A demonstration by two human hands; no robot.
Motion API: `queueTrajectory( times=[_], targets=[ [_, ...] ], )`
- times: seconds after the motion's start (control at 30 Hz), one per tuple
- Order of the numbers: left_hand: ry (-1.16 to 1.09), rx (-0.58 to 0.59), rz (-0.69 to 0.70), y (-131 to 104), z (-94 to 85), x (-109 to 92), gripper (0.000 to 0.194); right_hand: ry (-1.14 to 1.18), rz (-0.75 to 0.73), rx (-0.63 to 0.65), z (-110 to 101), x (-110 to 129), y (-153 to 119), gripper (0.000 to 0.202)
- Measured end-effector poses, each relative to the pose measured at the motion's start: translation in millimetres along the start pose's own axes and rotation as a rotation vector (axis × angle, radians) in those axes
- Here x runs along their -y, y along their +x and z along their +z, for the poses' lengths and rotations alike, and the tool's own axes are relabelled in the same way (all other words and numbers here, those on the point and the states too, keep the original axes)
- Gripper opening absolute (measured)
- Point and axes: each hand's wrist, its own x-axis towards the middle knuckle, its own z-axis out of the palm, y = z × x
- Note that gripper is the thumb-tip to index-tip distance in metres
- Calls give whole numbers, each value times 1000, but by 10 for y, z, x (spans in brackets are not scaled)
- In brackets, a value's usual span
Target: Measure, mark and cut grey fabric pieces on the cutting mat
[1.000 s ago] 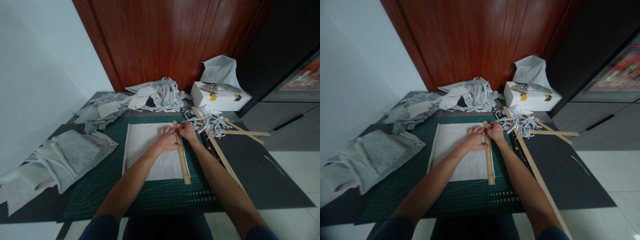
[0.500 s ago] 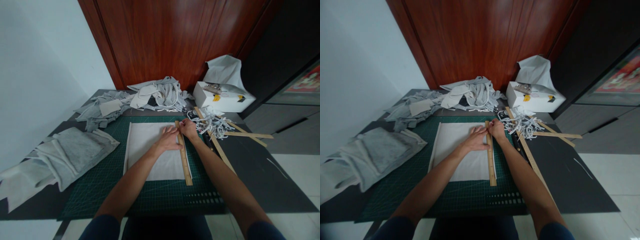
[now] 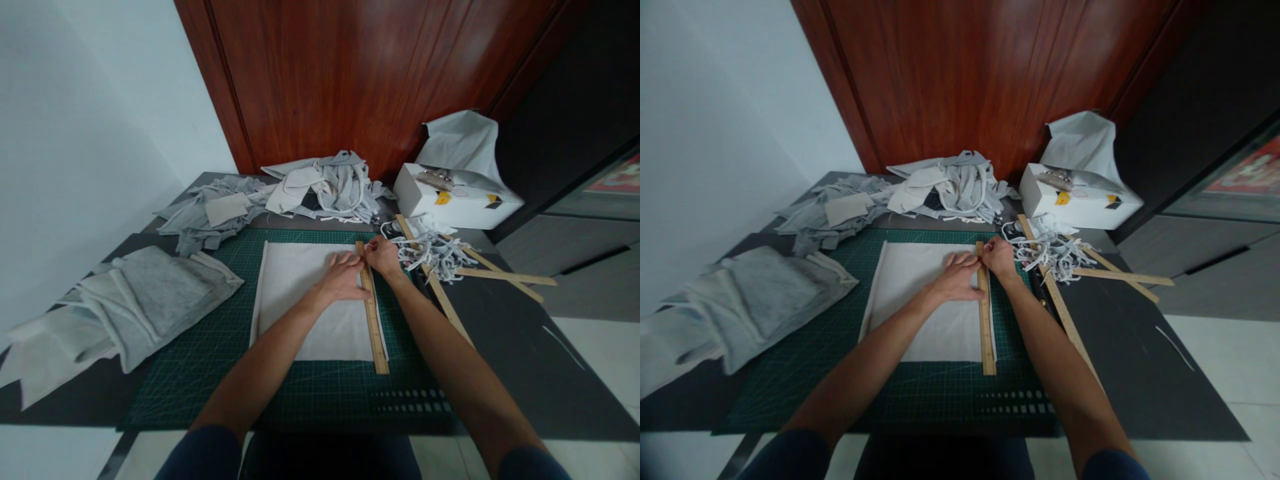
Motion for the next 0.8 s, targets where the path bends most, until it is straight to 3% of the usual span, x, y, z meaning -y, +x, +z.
queueTrajectory(
  times=[0.63, 0.8],
  targets=[
    [4, 27, -9, -17, -36, -5, 79, 3, -55, -55, 41, 53, -13, 23],
    [3, 15, -3, -9, -17, 7, 76, -29, -60, -22, 3, 1, -147, 19]
  ],
)
